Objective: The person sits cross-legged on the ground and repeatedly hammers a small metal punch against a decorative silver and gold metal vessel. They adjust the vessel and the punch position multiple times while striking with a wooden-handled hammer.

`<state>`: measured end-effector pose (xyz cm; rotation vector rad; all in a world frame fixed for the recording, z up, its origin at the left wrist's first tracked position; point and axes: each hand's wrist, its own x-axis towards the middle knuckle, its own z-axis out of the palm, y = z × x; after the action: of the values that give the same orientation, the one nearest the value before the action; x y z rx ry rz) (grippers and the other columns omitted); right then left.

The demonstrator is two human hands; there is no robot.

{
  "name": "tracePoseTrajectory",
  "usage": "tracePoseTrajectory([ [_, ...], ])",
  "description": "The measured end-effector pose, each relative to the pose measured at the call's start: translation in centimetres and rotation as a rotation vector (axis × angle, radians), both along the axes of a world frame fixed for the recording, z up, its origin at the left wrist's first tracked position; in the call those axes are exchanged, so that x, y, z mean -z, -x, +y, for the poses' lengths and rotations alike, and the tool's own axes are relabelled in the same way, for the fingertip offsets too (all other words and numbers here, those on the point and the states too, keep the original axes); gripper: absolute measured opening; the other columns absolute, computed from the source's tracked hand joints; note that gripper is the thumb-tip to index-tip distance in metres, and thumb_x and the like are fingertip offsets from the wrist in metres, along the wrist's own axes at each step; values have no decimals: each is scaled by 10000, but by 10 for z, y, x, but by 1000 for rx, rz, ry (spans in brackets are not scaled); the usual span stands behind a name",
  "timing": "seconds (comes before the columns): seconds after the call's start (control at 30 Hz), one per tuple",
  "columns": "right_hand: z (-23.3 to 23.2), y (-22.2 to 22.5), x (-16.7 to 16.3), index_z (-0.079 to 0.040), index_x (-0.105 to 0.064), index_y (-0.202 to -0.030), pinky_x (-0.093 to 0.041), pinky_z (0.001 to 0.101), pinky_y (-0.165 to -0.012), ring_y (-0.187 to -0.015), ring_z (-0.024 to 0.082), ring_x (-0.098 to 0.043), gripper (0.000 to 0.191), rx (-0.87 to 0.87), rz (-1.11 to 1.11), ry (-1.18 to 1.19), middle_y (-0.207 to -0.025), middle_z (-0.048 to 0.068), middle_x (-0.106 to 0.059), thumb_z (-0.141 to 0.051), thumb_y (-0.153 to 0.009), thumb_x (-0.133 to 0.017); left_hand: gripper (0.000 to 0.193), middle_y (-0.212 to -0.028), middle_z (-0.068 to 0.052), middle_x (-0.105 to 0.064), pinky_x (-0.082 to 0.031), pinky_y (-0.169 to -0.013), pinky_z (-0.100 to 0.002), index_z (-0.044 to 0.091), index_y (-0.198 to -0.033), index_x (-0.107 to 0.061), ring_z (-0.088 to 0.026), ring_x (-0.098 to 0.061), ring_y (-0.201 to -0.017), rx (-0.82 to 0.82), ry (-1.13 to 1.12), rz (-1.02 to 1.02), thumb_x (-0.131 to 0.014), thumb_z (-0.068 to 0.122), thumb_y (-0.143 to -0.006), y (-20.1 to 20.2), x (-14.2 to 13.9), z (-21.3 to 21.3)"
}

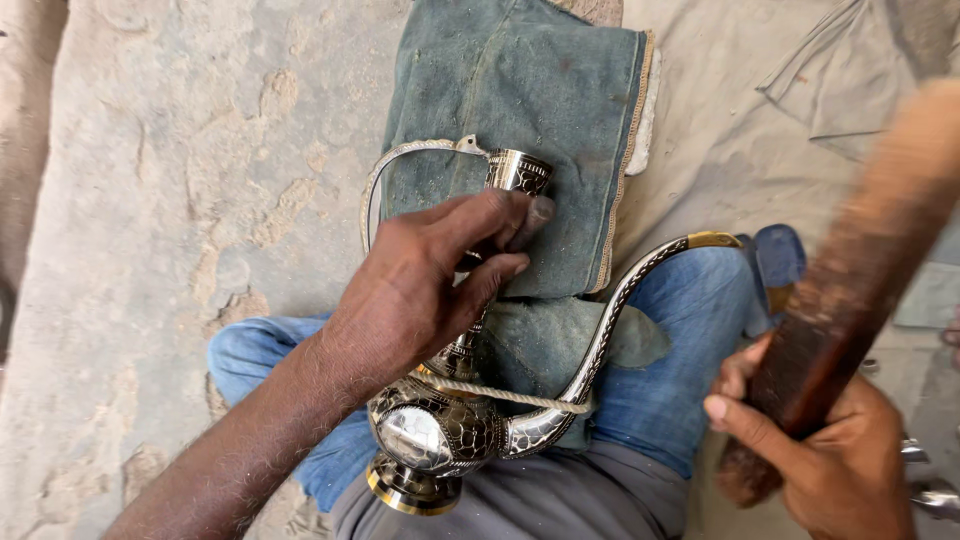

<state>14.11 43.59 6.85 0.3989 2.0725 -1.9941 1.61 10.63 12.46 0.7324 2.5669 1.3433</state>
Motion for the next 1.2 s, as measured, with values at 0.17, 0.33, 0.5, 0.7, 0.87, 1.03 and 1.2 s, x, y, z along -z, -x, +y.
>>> tracePoseTrajectory([
  [0.17, 17, 0, 9, 26, -642, -1109, -598, 294, -743, -866, 132, -690, 344, -90, 71, -309, -950, 92, -719, 39, -806, -806, 355, -1227, -92, -749, -652, -894, -352, 66, -1274, -607, -250, -778, -1061, 58, 45, 10, -737, 128, -950, 6, -4, 19],
  [0.33, 25, -9, 13, 17, -643, -1105, -598, 279, -687, -802, 108, -707, 344, -90, 107, -272, -934, 86, -706, 25, -822, -839, 347, -1208, -119, -750, -656, -843, -362, 61, -1265, -608, -278, -768, -1006, 133, 158, -17, -728, 93, -940, 7, -6, 32],
  [0.5, 26, -4, 11, -1, -599, -1155, -621, 296, -752, -837, 114, -746, 415, -160, 176, -196, -941, 76, -697, 11, -798, -810, 235, -1118, -125, -728, -640, -728, -331, 58, -1177, -585, -239, -783, -908, 82, 231, -55, -696, 136, -985, 0, -6, 35],
  [0.7, 14, 19, -15, 52, -552, -1206, -595, 320, -747, -816, 165, -721, 541, -105, 281, -512, -908, 98, -724, 13, -737, -817, 233, -999, -102, -700, -644, -683, -368, 70, -1163, -582, -233, -775, -843, -12, 281, -12, -710, 151, -986, -17, -4, 38],
  [0.87, 19, 28, -30, 32, -638, -1098, -566, 335, -670, -718, 187, -732, 446, -142, 385, -782, -822, 118, -723, -65, -750, -899, 321, -1078, -103, -705, -654, -734, -354, 99, -1293, -591, -236, -764, -891, 5, 300, 67, -700, 155, -997, -26, -1, 46],
  [1.03, 27, 29, -32, -29, -689, -1054, -552, 344, -579, -641, 193, -732, 377, -308, 297, -853, -732, 101, -731, -150, -746, -870, 369, -1083, -101, -711, -637, -720, -364, 113, -1332, -610, -239, -766, -883, 5, 328, 60, -723, 154, -982, -25, -1, 49],
  [1.2, 21, 37, -39, -64, -676, -1047, -532, 366, -555, -610, 216, -717, 354, -233, 342, -779, -705, 96, -700, -222, -798, -873, 405, -1092, -101, -716, -644, -716, -359, 96, -1342, -595, -245, -773, -879, -47, 327, 12, -729, 161, -965, -24, 0, 52],
])
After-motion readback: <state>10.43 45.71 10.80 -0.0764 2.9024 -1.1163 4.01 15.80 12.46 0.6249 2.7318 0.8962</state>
